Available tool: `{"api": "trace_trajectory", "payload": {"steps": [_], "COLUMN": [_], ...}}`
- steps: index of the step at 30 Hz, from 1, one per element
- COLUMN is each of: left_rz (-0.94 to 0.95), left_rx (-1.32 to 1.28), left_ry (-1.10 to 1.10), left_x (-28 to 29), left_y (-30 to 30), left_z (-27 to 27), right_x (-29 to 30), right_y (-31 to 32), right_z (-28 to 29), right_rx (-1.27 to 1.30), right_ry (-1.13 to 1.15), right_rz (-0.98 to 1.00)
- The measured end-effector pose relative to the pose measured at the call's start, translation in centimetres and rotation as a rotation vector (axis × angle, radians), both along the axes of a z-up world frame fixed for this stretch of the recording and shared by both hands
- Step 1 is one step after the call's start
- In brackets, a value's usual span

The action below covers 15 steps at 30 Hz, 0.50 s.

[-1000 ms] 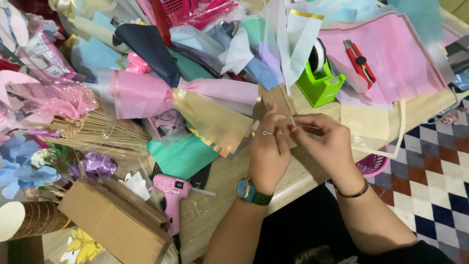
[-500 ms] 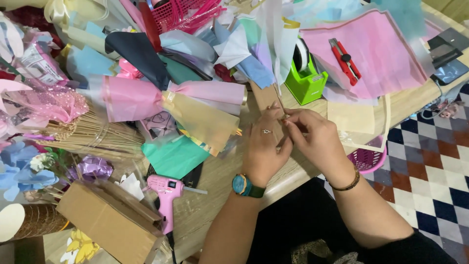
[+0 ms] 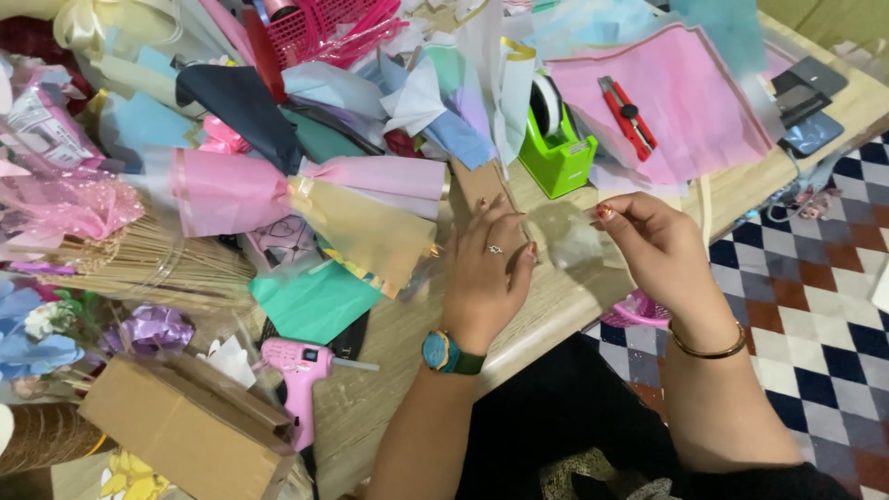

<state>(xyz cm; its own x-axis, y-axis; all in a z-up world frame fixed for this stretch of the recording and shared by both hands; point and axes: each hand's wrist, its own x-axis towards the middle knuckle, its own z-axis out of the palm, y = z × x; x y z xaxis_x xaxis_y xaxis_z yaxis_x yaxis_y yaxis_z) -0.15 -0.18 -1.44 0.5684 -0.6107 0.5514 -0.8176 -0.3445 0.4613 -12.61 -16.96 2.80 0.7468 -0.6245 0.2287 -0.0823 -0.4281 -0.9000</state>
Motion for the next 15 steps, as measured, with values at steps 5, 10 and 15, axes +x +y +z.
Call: {"api": "trace_trajectory", "payload": {"steps": [5, 10, 15], "left_rz": [-0.019, 0.004, 0.164], "left_rx": [-0.12, -0.114, 0.097], "left_ry": [-0.316, -0.591, -0.745], "left_x": [-1.4, -3.5, -5.7], "left_y": [-0.9, -2.7, -3.8], "left_z": [-0.1, -1.0, -2.5], "right_x": [-1.2, -1.1, -1.0], "right_y": [-1.1, -1.7, -1.8], "right_z": [-0.5, -2.5, -3.3], "right_rx": [-0.054, -0.062, -0.126], "right_ry": [0.173, 0.281, 0.263], "right_rz": [-0.054, -0.009, 0.063]}}
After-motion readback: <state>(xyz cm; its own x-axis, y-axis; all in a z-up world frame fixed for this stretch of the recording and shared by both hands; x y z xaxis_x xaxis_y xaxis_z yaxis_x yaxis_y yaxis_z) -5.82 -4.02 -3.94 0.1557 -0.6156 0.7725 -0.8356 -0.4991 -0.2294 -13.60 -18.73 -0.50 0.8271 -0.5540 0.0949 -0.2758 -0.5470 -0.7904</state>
